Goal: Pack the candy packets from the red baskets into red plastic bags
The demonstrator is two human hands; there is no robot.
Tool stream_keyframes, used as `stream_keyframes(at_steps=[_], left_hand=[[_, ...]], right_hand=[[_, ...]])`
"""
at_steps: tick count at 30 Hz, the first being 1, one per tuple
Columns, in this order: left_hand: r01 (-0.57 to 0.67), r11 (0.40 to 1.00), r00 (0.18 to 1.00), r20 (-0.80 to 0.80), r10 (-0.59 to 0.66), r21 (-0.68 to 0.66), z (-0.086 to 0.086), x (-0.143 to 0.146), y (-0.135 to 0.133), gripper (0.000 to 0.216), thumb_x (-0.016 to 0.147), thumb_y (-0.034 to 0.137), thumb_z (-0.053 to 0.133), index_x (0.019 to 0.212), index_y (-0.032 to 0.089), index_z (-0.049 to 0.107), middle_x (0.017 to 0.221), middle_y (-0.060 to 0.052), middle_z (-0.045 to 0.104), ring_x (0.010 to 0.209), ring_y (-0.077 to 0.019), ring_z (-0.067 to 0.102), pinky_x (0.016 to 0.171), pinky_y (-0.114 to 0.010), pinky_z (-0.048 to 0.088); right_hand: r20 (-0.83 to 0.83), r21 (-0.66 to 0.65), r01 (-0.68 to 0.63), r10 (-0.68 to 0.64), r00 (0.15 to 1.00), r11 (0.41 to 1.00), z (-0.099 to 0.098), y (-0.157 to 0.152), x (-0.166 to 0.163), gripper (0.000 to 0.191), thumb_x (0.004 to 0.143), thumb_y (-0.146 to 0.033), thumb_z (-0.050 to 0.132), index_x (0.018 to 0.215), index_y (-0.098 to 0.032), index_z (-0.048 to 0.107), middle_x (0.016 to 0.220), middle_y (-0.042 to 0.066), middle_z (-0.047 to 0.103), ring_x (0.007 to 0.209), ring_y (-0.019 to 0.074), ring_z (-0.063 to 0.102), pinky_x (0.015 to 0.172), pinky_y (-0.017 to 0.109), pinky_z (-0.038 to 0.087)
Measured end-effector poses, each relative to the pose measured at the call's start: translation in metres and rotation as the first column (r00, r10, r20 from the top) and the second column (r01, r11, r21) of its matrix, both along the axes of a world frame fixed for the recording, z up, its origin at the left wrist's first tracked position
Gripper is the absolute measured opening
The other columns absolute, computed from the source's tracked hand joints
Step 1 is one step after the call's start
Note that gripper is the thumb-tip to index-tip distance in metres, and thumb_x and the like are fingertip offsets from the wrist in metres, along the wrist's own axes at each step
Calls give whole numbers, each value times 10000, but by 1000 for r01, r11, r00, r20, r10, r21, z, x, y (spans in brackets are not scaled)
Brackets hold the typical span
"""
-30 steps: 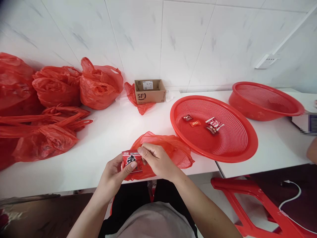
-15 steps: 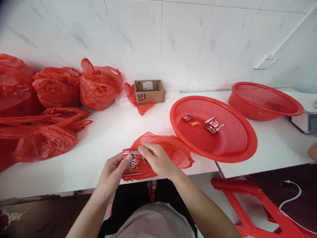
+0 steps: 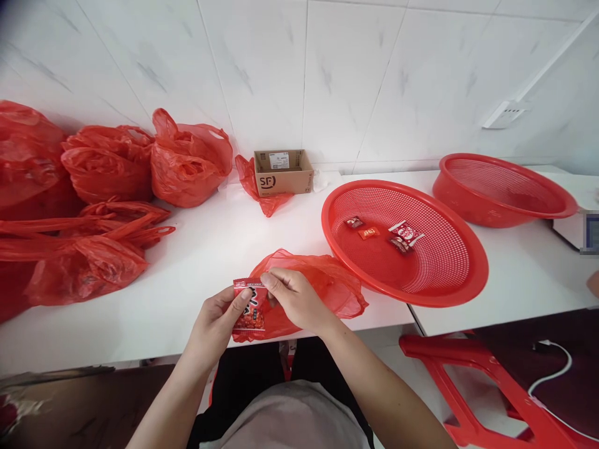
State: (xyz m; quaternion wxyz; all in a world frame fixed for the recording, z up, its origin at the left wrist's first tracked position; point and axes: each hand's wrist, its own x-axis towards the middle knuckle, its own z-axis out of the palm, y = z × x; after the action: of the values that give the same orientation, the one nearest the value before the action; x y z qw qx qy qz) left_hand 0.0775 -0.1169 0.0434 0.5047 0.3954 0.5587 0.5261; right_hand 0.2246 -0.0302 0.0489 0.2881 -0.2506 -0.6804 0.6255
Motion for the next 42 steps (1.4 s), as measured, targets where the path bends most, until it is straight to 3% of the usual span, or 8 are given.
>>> stream_keyframes(at_steps=[8,13,15,22,26,33,39,42], left_hand=[[-89,986,931,-339,134,143,-3,2,-1,446,950,498,419,1100,182,696,1135,-116,668,1071,-267,592,950,-423,444],[-89,969,455,-856,244,230,-21,1,-7,400,854,411,623,1240,306,617,1438,-128,419,1297,-351,400,1052,-602,270],[-69,981,378,-906,192,179,-32,-1,-9,409,842,290,622,1249,299,595,1471,-135,370,1291,-361,407,1006,-594,338],[-23,999,532,-846,47,42,-35,-11,-14,627,833,108,420,1428,308,402,1447,-112,380,1097,-252,559,830,-408,512],[-11,1000,663,-748,9,3,-25,-9,-17,607,896,169,394,1467,363,316,1386,-77,449,985,-196,614,801,-358,512],[-146,989,908,-392,147,31,-16,-8,-19,437,923,333,498,1355,275,471,1185,-64,555,876,-151,604,659,-246,508],[-211,975,887,-404,223,75,-18,-17,-20,519,839,443,629,1318,303,487,1237,-79,525,1022,-220,563,722,-314,546],[-200,975,860,-461,220,93,-22,-19,-21,646,790,482,668,1371,340,426,1227,-73,502,1052,-245,542,786,-389,551]], right_hand=[[7,70,107,-107,994,992,0,5,1,390,974,-469,433,693,-201,468,676,-17,475,639,131,443,615,276,364],[132,220,281,-313,940,934,-12,15,18,385,988,-479,374,706,-218,394,662,-33,406,629,133,411,603,262,344],[250,346,290,-386,888,892,-20,18,26,377,995,-458,357,700,-223,365,635,-38,406,595,134,404,576,264,320],[640,567,-9,-435,633,823,-28,26,46,248,983,-291,395,914,-191,612,907,97,705,844,246,651,720,336,427],[574,587,29,-441,690,809,-21,24,48,303,971,-250,425,1229,-190,572,1157,119,685,1072,259,641,885,382,473],[596,575,-39,-385,705,817,-23,14,48,396,868,-210,613,1263,-233,609,1354,101,580,1255,283,533,1054,464,408],[467,386,-145,-58,882,911,52,14,74,306,883,-341,623,1182,-289,665,1203,42,677,1104,220,633,970,399,488],[425,380,-6,-169,889,925,90,52,93,231,899,-360,593,1075,-245,689,1054,34,725,945,184,683,835,328,535]])
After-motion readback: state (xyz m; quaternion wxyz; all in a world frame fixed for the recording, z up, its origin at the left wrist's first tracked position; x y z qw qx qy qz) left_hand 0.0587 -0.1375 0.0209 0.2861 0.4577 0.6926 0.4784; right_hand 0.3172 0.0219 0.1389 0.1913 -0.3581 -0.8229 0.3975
